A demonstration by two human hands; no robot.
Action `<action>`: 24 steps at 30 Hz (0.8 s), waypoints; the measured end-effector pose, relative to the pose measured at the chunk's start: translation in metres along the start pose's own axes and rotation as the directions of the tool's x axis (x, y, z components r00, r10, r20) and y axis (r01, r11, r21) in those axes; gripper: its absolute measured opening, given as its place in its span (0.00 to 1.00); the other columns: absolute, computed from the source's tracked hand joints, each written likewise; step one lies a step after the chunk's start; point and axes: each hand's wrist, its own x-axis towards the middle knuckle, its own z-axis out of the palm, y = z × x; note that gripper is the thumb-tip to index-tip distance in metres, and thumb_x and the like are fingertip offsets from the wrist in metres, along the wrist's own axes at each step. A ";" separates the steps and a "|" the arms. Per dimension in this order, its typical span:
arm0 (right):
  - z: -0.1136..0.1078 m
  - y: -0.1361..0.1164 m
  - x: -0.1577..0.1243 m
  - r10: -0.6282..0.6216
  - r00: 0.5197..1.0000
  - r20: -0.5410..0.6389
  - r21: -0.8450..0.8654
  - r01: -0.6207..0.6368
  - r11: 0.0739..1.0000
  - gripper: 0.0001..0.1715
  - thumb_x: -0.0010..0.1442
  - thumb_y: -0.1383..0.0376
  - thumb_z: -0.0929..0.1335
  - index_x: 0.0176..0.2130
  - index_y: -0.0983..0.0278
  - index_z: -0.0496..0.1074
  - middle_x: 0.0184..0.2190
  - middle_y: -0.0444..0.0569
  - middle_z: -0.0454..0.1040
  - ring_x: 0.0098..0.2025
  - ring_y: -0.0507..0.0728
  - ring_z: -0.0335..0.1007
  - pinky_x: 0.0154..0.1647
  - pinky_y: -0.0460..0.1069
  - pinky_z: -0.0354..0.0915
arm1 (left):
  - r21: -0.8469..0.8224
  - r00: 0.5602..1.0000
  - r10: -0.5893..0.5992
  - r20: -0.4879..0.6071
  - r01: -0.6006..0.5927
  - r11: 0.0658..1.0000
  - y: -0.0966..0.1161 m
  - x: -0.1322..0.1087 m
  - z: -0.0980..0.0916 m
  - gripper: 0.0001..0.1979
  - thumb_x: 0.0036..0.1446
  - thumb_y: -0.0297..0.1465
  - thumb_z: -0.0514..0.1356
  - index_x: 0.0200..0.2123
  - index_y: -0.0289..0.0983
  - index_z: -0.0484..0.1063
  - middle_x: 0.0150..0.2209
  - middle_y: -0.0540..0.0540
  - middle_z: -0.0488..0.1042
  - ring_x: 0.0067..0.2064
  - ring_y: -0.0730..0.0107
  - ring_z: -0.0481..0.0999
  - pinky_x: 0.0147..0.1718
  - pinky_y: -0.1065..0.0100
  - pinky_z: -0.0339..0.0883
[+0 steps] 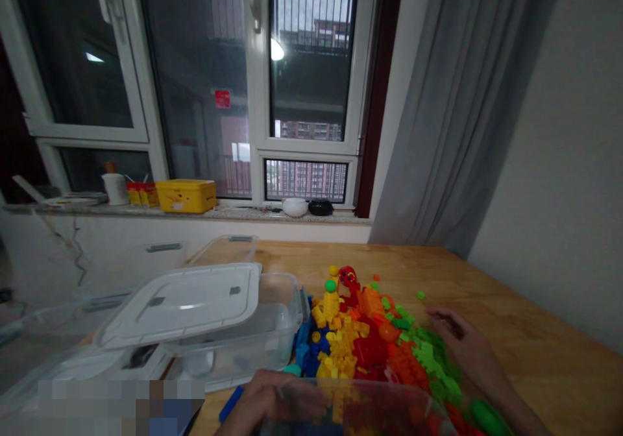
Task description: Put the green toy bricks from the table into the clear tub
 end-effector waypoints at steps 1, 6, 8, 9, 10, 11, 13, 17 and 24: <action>-0.004 0.010 0.006 -0.038 0.999 -0.016 -0.092 0.037 0.995 0.25 0.53 0.47 0.67 0.40 0.62 0.76 0.33 0.51 0.80 0.34 0.61 0.75 0.36 0.53 0.69 | -0.023 1.000 -0.016 0.015 0.017 1.000 0.000 0.002 0.000 0.14 0.49 0.31 0.65 0.41 0.35 0.84 0.44 0.41 0.84 0.57 0.37 0.74 0.62 0.45 0.56; -0.020 0.048 0.020 -0.009 0.994 0.107 -0.263 0.037 0.964 0.29 0.55 0.47 0.63 0.42 0.65 0.76 0.40 0.57 0.82 0.39 0.64 0.77 0.42 0.56 0.71 | -0.045 0.997 0.017 0.070 -0.014 0.999 0.006 -0.001 0.004 0.16 0.48 0.34 0.65 0.40 0.35 0.84 0.46 0.42 0.84 0.57 0.36 0.73 0.61 0.45 0.58; -0.022 0.055 0.021 0.004 0.988 0.155 -0.285 0.040 0.958 0.28 0.55 0.47 0.63 0.41 0.65 0.77 0.41 0.58 0.82 0.41 0.65 0.78 0.44 0.56 0.71 | -0.027 0.998 0.045 0.032 -0.044 0.999 0.008 -0.005 0.008 0.16 0.48 0.34 0.65 0.40 0.35 0.84 0.45 0.43 0.84 0.55 0.37 0.75 0.60 0.45 0.59; -0.023 0.058 0.022 0.004 0.986 0.169 -0.293 0.046 0.955 0.28 0.54 0.47 0.64 0.41 0.65 0.77 0.42 0.58 0.82 0.42 0.65 0.78 0.45 0.56 0.71 | -0.016 0.999 0.048 0.008 -0.048 0.999 0.009 -0.007 0.009 0.15 0.48 0.33 0.65 0.39 0.35 0.84 0.44 0.43 0.84 0.54 0.38 0.76 0.60 0.45 0.59; -0.023 0.061 0.022 0.003 0.983 0.181 -0.297 0.052 0.953 0.27 0.53 0.48 0.64 0.40 0.65 0.78 0.42 0.58 0.82 0.43 0.66 0.78 0.46 0.56 0.71 | -0.004 0.998 0.056 -0.020 -0.056 0.998 0.009 -0.008 0.010 0.14 0.48 0.33 0.65 0.39 0.35 0.84 0.44 0.43 0.84 0.54 0.38 0.77 0.61 0.45 0.59; -0.024 0.063 0.023 0.004 0.982 0.191 -0.297 0.054 0.953 0.27 0.53 0.48 0.64 0.40 0.65 0.78 0.42 0.58 0.82 0.43 0.66 0.78 0.46 0.56 0.71 | 0.008 0.997 0.061 -0.036 -0.061 0.998 0.008 -0.008 0.009 0.14 0.49 0.33 0.64 0.39 0.35 0.84 0.44 0.43 0.84 0.54 0.39 0.77 0.61 0.44 0.59; -0.024 0.068 0.023 0.011 0.978 0.209 -0.286 0.050 0.957 0.26 0.54 0.49 0.64 0.39 0.65 0.78 0.41 0.58 0.83 0.43 0.66 0.78 0.46 0.56 0.71 | 0.015 0.998 0.052 -0.027 -0.051 0.999 0.004 -0.005 0.006 0.15 0.50 0.33 0.63 0.40 0.34 0.84 0.44 0.42 0.84 0.54 0.38 0.76 0.61 0.43 0.58; -0.024 0.074 0.024 0.022 0.973 0.230 -0.267 0.041 0.963 0.22 0.55 0.50 0.64 0.38 0.62 0.77 0.38 0.54 0.84 0.41 0.66 0.79 0.44 0.55 0.71 | -0.005 0.998 0.028 0.054 -0.028 1.000 -0.003 0.001 -0.003 0.16 0.51 0.35 0.63 0.42 0.35 0.83 0.47 0.41 0.83 0.56 0.36 0.74 0.62 0.42 0.57; -0.024 0.081 0.026 0.024 0.972 0.232 -0.252 0.037 0.967 0.21 0.52 0.53 0.65 0.39 0.62 0.78 0.38 0.52 0.84 0.42 0.65 0.79 0.46 0.54 0.70 | -0.010 0.999 -0.034 0.013 0.034 0.999 -0.009 0.004 -0.011 0.14 0.53 0.27 0.61 0.42 0.33 0.83 0.46 0.41 0.84 0.57 0.40 0.74 0.63 0.45 0.55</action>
